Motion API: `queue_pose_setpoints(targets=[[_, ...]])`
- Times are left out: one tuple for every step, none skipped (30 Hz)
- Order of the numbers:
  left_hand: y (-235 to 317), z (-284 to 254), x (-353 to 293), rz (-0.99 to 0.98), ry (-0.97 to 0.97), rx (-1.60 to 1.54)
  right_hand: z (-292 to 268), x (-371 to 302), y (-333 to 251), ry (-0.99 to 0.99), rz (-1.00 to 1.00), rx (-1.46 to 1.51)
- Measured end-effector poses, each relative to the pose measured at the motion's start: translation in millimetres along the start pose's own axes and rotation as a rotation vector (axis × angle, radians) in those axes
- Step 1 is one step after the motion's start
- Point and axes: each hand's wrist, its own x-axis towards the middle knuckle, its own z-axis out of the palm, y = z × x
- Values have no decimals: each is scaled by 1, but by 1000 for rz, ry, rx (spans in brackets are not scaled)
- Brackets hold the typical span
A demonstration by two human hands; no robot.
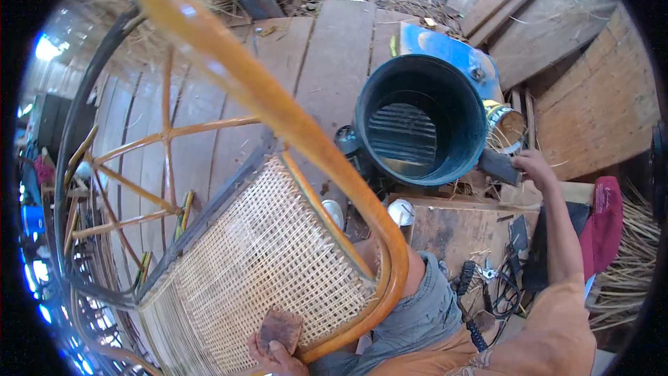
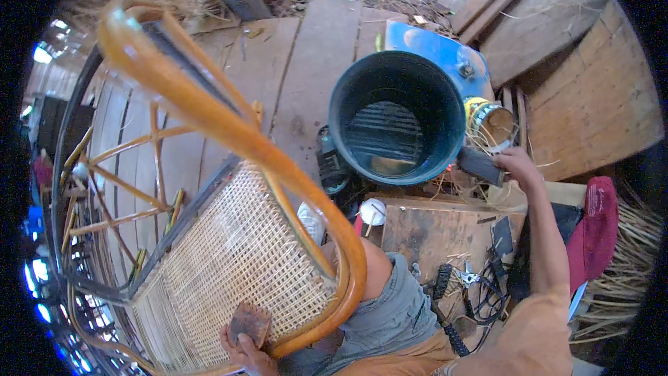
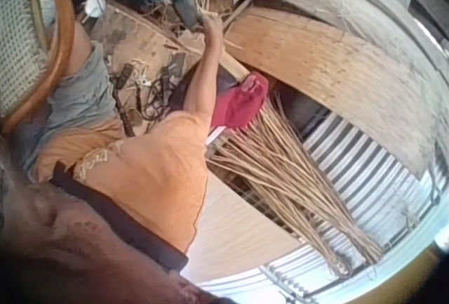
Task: Repairing a rattan chair by securing the mesh seat with a hammer and chisel.
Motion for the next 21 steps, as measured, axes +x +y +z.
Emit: queue_pose_setpoints(targets=[[6,-4,-1,34,-101,143,-9,-4,14,-13,-26,155],[5,1,-2,-16,-111,-54,-15,-9,22,-20,-50,307],[-6,5,-1,-22,-96,-58,-9,-19,20,-32,-61,304],[-20,8,0,28,-12,-207,-2,-35,14,-11,-188,379],[-36,11,2,80,72,-354,5,-50,11,11,-314,455],[-56,13,7,101,35,-495,11,-57,15,24,-370,291],[-55,17,7,91,22,-525,21,-80,-1,53,-418,109],[-50,14,6,97,32,-524,46,-77,12,16,-598,12],[-49,14,5,96,27,-537,63,-90,7,-52,-729,-106],[-52,17,7,126,27,-549,73,-100,3,-113,-856,-228],[-53,17,7,128,24,-557,73,-98,7,-105,-858,-231],[-49,17,7,131,18,-519,74,-92,10,-89,-678,-197],[-47,17,6,135,9,-480,71,-90,6,-70,-496,-161],[-51,18,6,156,-12,-481,65,-87,-7,-83,-388,-326],[-50,15,5,156,-7,-480,73,-87,-21,-86,-392,-325],[-47,15,4,141,-9,-517,79,-90,-35,-17,-401,-336],[-43,15,4,124,-9,-552,82,-92,-46,49,-413,-347],[-43,14,4,122,2,-555,85,-92,-57,45,-424,-348],[-45,13,4,122,1,-587,90,-92,-67,-52,-392,-543],[-46,11,4,119,6,-617,97,-94,-77,-152,-364,-740],[-50,9,6,166,-14,-601,105,-96,-79,-183,-402,-746]])
